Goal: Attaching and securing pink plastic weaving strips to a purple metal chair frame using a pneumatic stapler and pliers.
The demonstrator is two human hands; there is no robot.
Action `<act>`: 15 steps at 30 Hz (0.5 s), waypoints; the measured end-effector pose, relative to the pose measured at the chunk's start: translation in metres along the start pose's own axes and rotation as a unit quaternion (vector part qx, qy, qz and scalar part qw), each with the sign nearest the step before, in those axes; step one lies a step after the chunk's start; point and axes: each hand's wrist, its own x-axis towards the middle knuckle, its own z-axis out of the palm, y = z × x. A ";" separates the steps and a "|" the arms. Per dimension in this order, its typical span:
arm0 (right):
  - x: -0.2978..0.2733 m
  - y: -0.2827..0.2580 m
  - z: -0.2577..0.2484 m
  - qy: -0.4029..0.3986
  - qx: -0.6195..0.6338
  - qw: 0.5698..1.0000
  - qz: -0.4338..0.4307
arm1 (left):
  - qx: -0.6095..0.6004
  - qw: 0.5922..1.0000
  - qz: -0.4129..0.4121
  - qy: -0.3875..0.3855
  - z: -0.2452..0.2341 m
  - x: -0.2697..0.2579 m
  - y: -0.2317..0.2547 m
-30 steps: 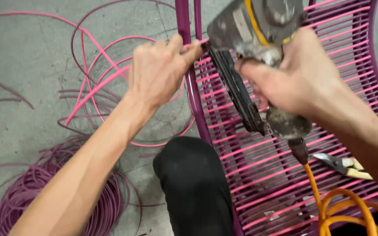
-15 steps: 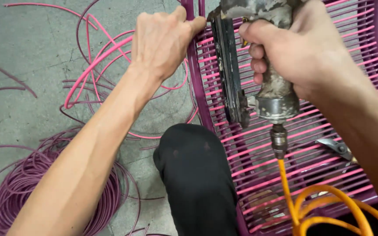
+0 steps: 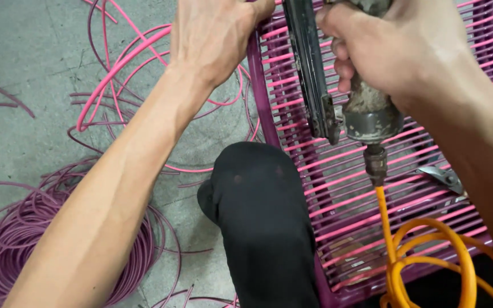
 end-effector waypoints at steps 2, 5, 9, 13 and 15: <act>0.007 0.009 -0.003 -0.009 0.000 1.000 0.015 | 0.001 1.000 0.016 0.021 0.000 0.001 -0.001; 0.014 0.021 -0.004 -0.033 -0.001 0.999 0.010 | 0.003 0.999 0.023 0.039 0.002 0.000 -0.001; 0.013 0.018 -0.002 -0.049 0.005 0.999 0.003 | 0.010 1.000 0.000 0.017 0.007 -0.002 -0.002; 0.014 0.018 -0.003 -0.065 -0.011 0.998 -0.018 | 0.020 1.000 -0.006 0.007 0.011 -0.001 -0.002; 0.016 0.022 -0.002 -0.067 -0.021 0.997 -0.013 | 0.015 1.000 -0.009 0.016 0.011 -0.002 -0.002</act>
